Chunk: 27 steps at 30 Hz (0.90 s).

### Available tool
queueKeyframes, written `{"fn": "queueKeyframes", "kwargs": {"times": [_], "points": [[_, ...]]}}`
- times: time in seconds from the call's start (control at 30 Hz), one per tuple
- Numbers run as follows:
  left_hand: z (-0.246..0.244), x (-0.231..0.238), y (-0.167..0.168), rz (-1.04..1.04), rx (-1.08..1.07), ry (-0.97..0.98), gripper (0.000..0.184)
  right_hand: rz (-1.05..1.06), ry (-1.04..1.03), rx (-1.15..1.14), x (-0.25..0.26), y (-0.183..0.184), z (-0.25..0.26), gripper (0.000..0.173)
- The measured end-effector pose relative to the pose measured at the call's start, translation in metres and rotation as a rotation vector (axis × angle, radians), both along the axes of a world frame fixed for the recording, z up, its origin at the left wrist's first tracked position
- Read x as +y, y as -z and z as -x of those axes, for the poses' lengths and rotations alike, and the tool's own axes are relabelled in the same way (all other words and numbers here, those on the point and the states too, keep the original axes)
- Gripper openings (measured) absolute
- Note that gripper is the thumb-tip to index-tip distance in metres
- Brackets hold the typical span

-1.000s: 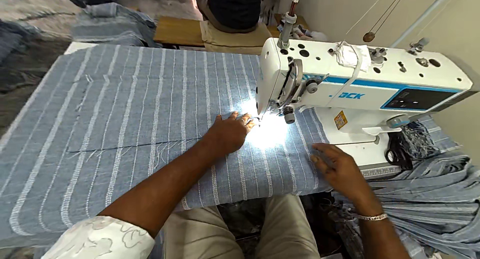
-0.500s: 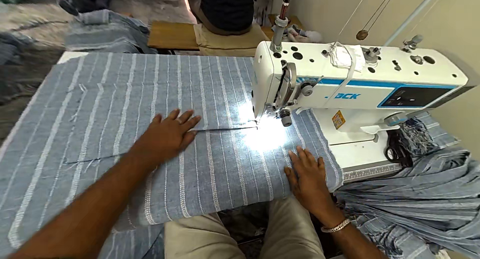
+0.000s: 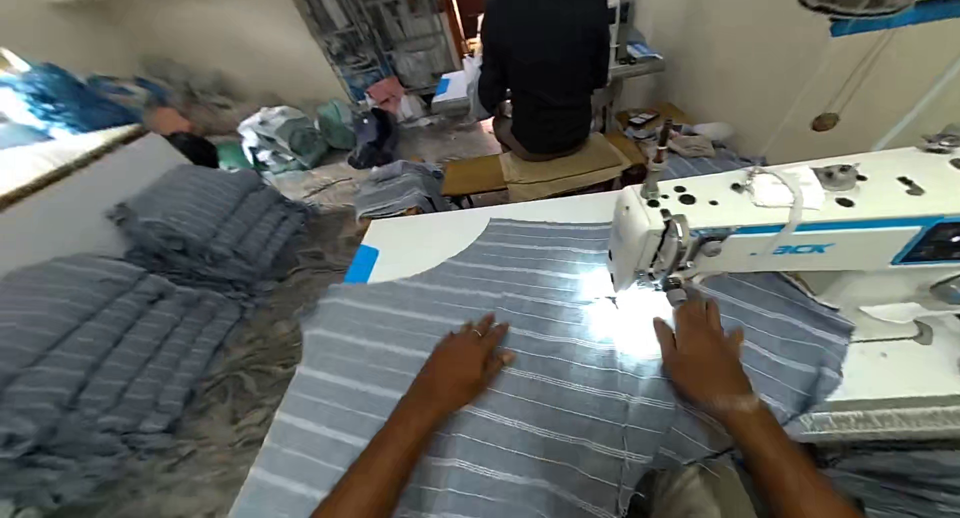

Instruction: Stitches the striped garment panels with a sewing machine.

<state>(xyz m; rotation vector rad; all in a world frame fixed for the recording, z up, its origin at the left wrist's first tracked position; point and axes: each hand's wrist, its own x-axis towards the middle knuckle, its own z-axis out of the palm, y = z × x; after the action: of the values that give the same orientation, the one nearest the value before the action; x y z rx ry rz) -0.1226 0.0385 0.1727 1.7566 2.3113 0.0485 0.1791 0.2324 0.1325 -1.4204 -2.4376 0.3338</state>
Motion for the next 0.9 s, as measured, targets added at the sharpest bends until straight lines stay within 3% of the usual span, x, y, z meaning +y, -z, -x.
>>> {"fn": "queueKeyframes", "kwargs": {"times": [0.07,0.13,0.2,0.27,0.33,0.4,0.5,0.6,0.7,0.9], "points": [[0.034,-0.010,0.035,-0.093,0.082,0.035,0.072,-0.093,-0.087,0.007,-0.029,0.035,-0.038,0.072],[0.032,-0.027,0.058,-0.134,0.143,0.038,0.081,-0.264,-0.223,-0.005,0.001,0.062,-0.101,0.069],[0.010,-0.039,0.066,-0.179,0.191,-0.009,0.087,-0.301,-0.317,-0.066,0.054,0.059,-0.163,0.073],[-0.017,-0.052,0.070,-0.213,0.194,-0.069,0.096,-0.308,-0.322,-0.161,0.085,0.041,-0.192,0.080],[-0.028,-0.057,0.067,-0.210,0.159,-0.123,0.103,-0.291,-0.272,-0.164,0.081,0.019,-0.175,0.067],[-0.027,-0.049,0.058,-0.191,0.068,-0.159,0.108,-0.120,-0.151,-0.005,0.042,-0.003,-0.119,0.058],[-0.029,-0.014,0.044,-0.300,-0.061,-0.103,0.091,0.192,-0.056,0.300,-0.016,-0.013,-0.025,0.066],[-0.030,0.024,0.046,-0.267,-0.049,0.018,0.075,0.285,-0.017,0.380,-0.050,-0.001,0.026,0.077],[-0.028,0.031,0.067,-0.202,0.077,0.031,0.080,0.270,0.067,0.373,-0.081,0.014,0.020,0.073],[-0.024,0.029,0.070,-0.219,0.067,0.041,0.085,0.314,0.141,0.610,-0.137,0.036,-0.022,0.032]]}}
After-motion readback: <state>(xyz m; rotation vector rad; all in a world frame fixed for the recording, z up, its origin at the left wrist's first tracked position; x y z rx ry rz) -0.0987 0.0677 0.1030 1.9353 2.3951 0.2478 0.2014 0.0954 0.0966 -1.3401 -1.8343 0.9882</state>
